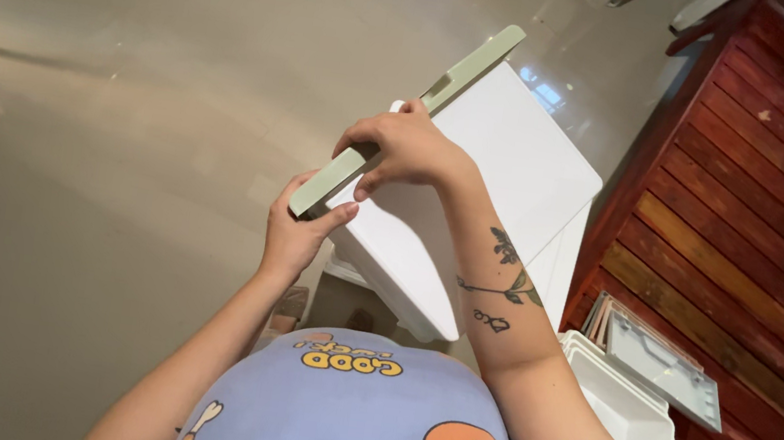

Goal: The person assembles a stackable plastic storage unit by hand. They connect white frame pieces, attach white lids, and fit light green front panels onto white bins, then stack the completed units.

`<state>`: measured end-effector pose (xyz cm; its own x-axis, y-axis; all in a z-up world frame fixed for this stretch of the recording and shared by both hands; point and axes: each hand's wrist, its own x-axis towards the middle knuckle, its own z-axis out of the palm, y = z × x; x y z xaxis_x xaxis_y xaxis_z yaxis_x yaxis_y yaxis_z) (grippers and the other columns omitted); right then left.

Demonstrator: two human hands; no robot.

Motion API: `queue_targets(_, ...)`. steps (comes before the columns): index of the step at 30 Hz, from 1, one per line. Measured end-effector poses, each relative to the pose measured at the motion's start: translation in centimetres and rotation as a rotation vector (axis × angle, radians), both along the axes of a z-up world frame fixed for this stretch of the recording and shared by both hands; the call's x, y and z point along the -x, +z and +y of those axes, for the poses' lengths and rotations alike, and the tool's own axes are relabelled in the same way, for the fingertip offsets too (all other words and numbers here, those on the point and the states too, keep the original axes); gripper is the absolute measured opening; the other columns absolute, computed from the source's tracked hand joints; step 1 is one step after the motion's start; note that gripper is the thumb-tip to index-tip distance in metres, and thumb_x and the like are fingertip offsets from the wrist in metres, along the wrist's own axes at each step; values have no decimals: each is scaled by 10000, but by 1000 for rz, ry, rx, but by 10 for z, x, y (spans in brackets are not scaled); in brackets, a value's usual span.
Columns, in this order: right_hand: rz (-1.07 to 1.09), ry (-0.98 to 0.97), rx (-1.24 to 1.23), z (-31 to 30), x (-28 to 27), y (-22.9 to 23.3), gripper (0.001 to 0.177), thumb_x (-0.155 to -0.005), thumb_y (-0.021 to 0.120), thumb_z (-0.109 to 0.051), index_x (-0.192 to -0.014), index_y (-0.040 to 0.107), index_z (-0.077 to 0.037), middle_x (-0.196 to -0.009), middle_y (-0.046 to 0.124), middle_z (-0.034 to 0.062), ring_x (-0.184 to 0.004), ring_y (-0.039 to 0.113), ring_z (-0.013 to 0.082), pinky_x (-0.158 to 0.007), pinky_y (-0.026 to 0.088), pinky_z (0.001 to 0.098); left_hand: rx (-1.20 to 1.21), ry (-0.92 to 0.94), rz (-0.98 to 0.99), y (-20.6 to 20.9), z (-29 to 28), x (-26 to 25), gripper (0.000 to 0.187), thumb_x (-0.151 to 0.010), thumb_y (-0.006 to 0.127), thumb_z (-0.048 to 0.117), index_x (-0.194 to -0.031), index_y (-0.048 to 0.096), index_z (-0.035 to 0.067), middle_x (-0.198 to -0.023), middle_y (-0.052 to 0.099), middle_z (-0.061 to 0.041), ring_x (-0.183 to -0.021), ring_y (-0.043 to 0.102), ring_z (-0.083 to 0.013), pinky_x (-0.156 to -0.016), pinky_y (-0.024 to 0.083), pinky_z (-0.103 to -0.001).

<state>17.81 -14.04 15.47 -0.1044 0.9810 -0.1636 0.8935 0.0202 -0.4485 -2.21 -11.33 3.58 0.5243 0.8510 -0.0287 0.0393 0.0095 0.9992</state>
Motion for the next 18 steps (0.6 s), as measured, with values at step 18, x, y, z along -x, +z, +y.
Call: queue_targets(18,-11,57,-10,9,-4,-5,486,-583,905,-393,-1028,765,-255,-918,703,-48,-1005,617,159,-918,258,414,-106,-48,-50,-13,-1,2,616,-798,843,278,-1311,591,49,-1240,678,-100,-1142,633,-167,-977,501,-330)
